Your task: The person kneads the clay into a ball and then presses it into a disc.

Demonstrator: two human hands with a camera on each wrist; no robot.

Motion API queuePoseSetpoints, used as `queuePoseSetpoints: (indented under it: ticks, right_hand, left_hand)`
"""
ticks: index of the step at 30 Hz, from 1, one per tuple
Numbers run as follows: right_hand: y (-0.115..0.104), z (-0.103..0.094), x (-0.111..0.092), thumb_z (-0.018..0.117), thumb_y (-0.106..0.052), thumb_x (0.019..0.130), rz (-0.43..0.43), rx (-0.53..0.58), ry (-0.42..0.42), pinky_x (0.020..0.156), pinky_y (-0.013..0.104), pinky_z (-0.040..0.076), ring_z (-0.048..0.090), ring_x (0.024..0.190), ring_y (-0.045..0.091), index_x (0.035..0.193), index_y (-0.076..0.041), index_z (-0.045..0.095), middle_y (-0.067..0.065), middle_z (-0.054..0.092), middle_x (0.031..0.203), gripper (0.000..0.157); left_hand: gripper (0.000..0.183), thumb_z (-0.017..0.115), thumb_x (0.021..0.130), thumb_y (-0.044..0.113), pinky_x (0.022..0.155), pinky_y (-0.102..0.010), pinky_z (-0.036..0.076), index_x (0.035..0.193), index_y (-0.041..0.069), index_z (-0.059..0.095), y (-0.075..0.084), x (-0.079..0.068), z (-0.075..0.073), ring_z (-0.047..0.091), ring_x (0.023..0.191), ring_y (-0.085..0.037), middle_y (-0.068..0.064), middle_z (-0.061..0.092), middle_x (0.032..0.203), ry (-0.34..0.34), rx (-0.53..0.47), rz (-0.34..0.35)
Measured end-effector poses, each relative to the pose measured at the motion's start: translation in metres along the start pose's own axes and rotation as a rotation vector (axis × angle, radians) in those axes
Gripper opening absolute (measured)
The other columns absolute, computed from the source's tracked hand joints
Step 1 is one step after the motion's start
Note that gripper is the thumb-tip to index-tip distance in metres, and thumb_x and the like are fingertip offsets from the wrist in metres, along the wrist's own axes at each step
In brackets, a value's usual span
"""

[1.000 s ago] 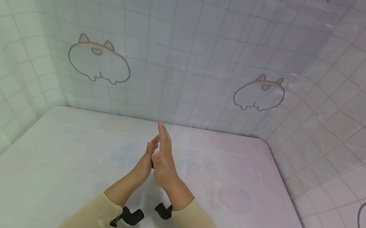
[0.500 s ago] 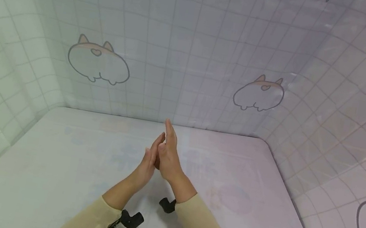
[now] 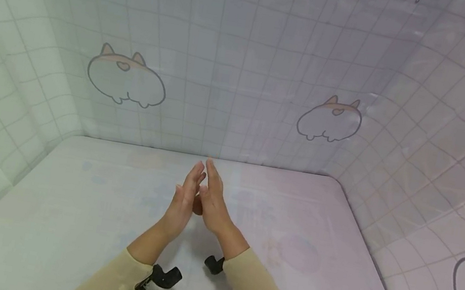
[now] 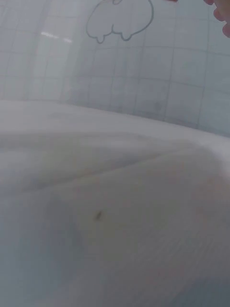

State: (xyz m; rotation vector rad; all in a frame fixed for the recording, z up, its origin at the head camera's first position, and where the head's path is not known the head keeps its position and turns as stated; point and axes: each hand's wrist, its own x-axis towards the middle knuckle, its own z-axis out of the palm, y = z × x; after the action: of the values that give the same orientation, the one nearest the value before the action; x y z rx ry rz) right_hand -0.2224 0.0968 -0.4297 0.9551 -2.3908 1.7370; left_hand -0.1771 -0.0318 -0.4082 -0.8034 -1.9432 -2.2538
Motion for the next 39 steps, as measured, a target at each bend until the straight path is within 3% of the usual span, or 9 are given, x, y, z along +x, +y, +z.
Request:
queuePoseSetpoints:
  ticks: [4,10,15,22,26,29,33,36,39]
  right_hand:
    - [0.003,0.005,-0.006,0.012,-0.081,0.092,0.005,0.004,-0.026,0.097,0.056,0.038,0.050,0.096,0.025,0.162,-0.031,-0.002,0.014,0.021,0.155,0.086]
    - [-0.004,0.013,-0.013,0.011,-0.084,0.089,-0.088,-0.005,-0.069,0.107,0.065,0.029,0.026,0.143,0.026,0.162,-0.028,-0.002,0.002,0.001,0.167,0.094]
    - [-0.014,0.020,-0.017,0.012,-0.078,0.094,-0.245,0.043,-0.115,0.087,0.041,0.048,0.048,0.104,0.017,0.161,-0.017,-0.006,0.007,0.003,0.165,0.093]
    - [-0.023,0.023,-0.017,0.008,-0.076,0.096,-0.330,-0.007,-0.042,0.114,0.065,0.012,0.003,0.153,0.029,0.161,-0.010,-0.002,0.009,0.001,0.167,0.093]
    - [-0.026,0.023,-0.016,0.008,-0.075,0.097,-0.350,0.014,-0.001,0.116,0.061,0.011,0.004,0.153,0.031,0.160,-0.005,0.000,0.014,0.003,0.167,0.095]
    - [-0.028,0.022,-0.015,0.008,-0.072,0.098,-0.359,0.005,0.044,0.119,0.054,0.009,0.005,0.153,0.031,0.159,-0.002,0.002,0.016,0.006,0.166,0.094]
    - [-0.031,0.018,-0.010,0.007,-0.072,0.099,-0.343,-0.017,0.086,0.117,0.060,0.009,0.006,0.153,0.030,0.160,-0.003,0.003,0.013,0.007,0.167,0.092]
    - [-0.032,0.013,-0.005,0.007,-0.072,0.099,-0.320,-0.024,0.110,0.114,0.066,0.010,0.006,0.152,0.029,0.161,-0.007,0.003,0.011,0.007,0.167,0.090]
    - [-0.030,0.007,0.000,0.008,-0.072,0.099,-0.295,-0.032,0.134,0.113,0.067,0.011,0.007,0.152,0.029,0.161,-0.010,0.003,0.010,0.007,0.167,0.089]
  left_hand:
    - [0.093,0.012,0.093,0.081,0.113,-0.068,-0.004,0.162,0.019,-0.001,0.004,0.002,-0.003,-0.005,0.152,-0.031,-0.004,-0.006,0.167,0.042,0.011,0.028]
    - [0.091,0.010,0.093,0.080,0.112,-0.070,-0.002,0.162,0.021,0.004,0.002,0.005,-0.007,-0.001,0.152,-0.027,0.002,0.000,0.167,0.134,0.086,0.019]
    - [0.087,0.010,0.092,0.081,0.111,-0.072,0.002,0.162,0.029,0.005,-0.001,0.008,-0.009,0.003,0.152,-0.027,0.001,0.002,0.167,0.214,0.089,-0.062]
    - [0.082,0.006,0.095,0.077,0.111,-0.071,0.011,0.162,0.030,0.002,-0.004,0.008,-0.009,0.011,0.151,-0.034,-0.009,0.004,0.167,0.230,0.098,-0.165]
    - [0.078,0.003,0.096,0.075,0.085,-0.044,0.049,0.162,0.033,0.002,-0.010,0.007,-0.010,0.061,0.094,-0.027,-0.014,0.017,0.163,0.189,0.091,-0.257]
    - [0.074,0.000,0.098,0.071,0.056,-0.030,0.040,0.162,0.033,0.006,-0.015,0.006,-0.010,0.038,0.051,-0.017,-0.014,0.060,0.113,0.147,0.102,-0.332]
    - [0.073,-0.003,0.100,0.065,0.087,-0.045,0.046,0.162,0.028,0.013,-0.018,0.005,-0.009,0.055,0.072,-0.034,-0.021,0.059,0.086,0.124,0.170,-0.370]
    - [0.073,-0.003,0.101,0.063,0.110,-0.064,0.025,0.162,0.027,0.015,-0.019,0.005,-0.007,0.047,0.123,-0.043,-0.026,0.041,0.142,0.103,0.205,-0.366]
    - [0.073,-0.003,0.101,0.065,0.111,-0.071,0.015,0.162,0.028,0.014,-0.018,0.003,-0.006,0.025,0.145,-0.040,-0.021,0.027,0.157,0.061,0.204,-0.362]
